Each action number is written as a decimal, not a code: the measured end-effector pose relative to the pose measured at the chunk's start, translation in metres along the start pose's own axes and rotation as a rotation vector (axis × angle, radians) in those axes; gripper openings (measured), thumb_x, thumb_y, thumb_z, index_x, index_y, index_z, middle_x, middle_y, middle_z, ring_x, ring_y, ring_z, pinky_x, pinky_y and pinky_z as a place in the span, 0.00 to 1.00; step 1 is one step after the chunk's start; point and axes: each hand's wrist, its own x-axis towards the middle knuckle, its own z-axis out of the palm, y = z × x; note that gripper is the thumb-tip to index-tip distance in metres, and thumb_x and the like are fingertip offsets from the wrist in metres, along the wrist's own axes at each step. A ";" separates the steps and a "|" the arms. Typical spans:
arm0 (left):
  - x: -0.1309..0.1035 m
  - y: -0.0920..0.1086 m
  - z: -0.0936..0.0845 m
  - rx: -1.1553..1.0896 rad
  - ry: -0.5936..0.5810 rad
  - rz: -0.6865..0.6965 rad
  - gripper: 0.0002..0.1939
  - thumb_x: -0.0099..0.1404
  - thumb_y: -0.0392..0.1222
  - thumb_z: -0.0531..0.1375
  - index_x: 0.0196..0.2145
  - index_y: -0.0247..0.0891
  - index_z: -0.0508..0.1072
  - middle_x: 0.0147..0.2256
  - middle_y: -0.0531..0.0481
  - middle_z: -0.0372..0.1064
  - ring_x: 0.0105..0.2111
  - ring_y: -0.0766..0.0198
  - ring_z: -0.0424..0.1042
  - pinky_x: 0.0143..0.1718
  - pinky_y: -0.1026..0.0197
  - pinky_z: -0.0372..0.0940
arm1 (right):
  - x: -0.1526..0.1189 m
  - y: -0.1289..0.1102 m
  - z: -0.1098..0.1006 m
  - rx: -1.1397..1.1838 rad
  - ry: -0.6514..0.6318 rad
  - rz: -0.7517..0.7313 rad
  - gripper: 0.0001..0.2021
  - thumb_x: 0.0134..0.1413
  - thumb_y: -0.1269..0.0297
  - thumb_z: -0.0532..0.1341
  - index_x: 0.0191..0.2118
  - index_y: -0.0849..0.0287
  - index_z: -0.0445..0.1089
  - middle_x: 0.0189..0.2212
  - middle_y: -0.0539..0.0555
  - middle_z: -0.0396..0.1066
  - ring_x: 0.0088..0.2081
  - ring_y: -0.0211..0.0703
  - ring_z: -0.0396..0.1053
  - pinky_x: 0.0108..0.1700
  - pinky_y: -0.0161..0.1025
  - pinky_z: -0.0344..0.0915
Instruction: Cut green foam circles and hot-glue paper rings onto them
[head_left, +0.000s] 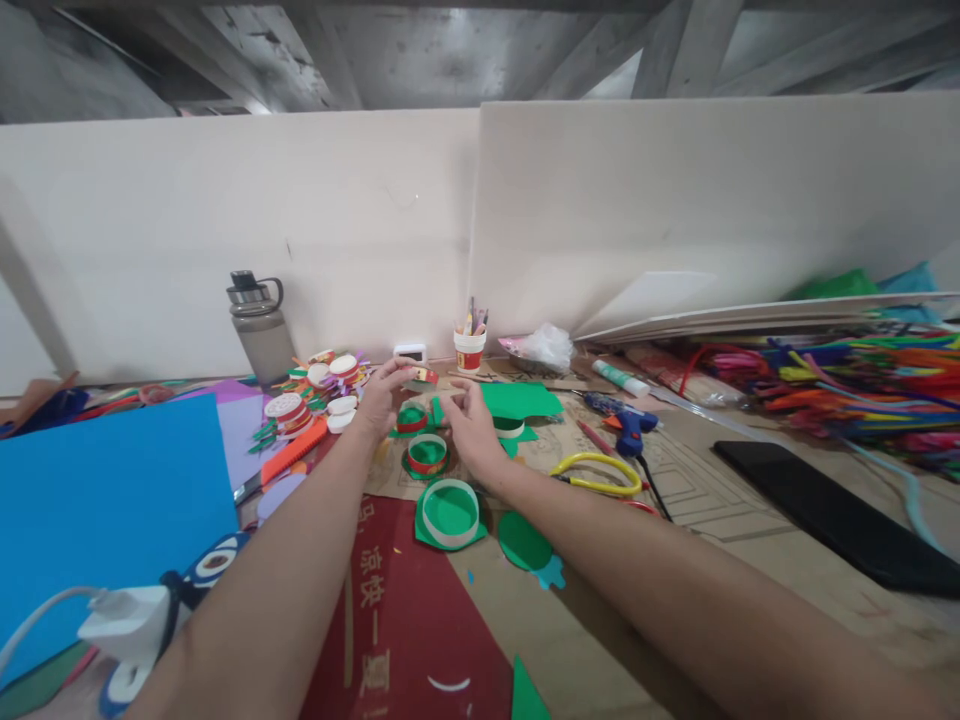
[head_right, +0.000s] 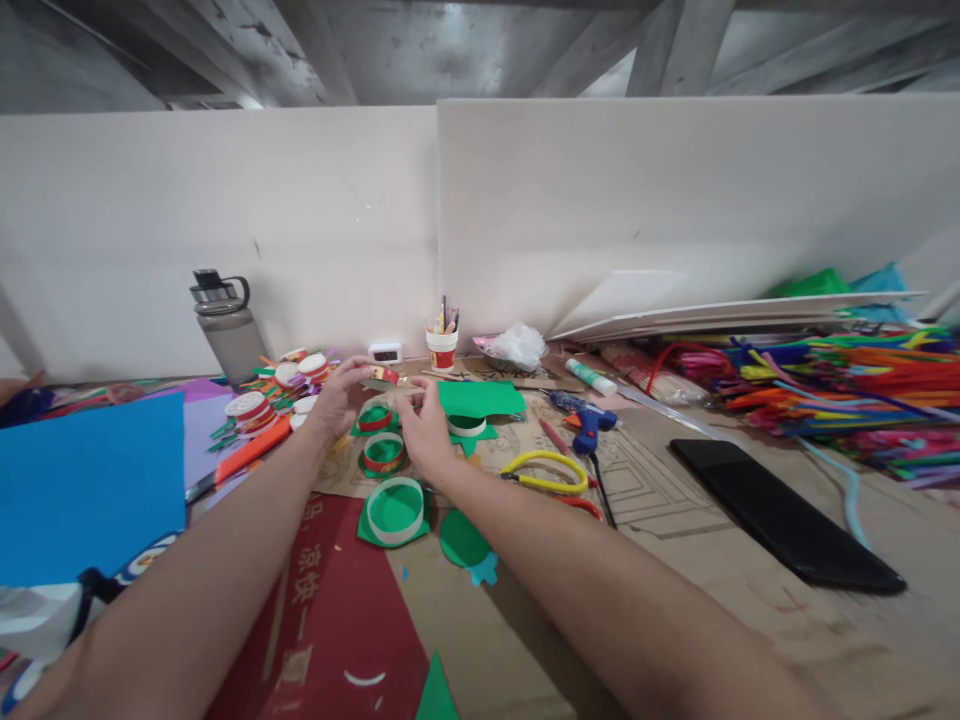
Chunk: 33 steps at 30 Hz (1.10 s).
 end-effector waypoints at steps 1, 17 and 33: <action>-0.002 -0.001 0.000 0.010 -0.037 -0.018 0.09 0.47 0.38 0.67 0.29 0.36 0.75 0.28 0.49 0.74 0.28 0.63 0.72 0.32 0.61 0.66 | 0.000 -0.001 0.000 0.004 -0.004 0.000 0.17 0.53 0.58 0.57 0.48 0.55 0.58 0.28 0.46 0.64 0.27 0.37 0.64 0.30 0.36 0.62; -0.005 -0.004 0.002 0.021 -0.196 -0.074 0.08 0.50 0.39 0.67 0.31 0.37 0.78 0.34 0.46 0.75 0.34 0.61 0.72 0.37 0.58 0.66 | -0.004 -0.010 -0.002 0.020 -0.031 -0.051 0.16 0.53 0.58 0.58 0.47 0.55 0.62 0.29 0.48 0.69 0.31 0.40 0.68 0.37 0.39 0.64; -0.007 -0.003 0.002 0.020 -0.204 -0.056 0.08 0.50 0.40 0.68 0.29 0.37 0.77 0.34 0.46 0.75 0.34 0.60 0.73 0.38 0.56 0.67 | -0.003 -0.007 -0.001 0.037 -0.026 -0.083 0.13 0.55 0.60 0.57 0.46 0.56 0.63 0.32 0.49 0.70 0.32 0.40 0.69 0.35 0.37 0.63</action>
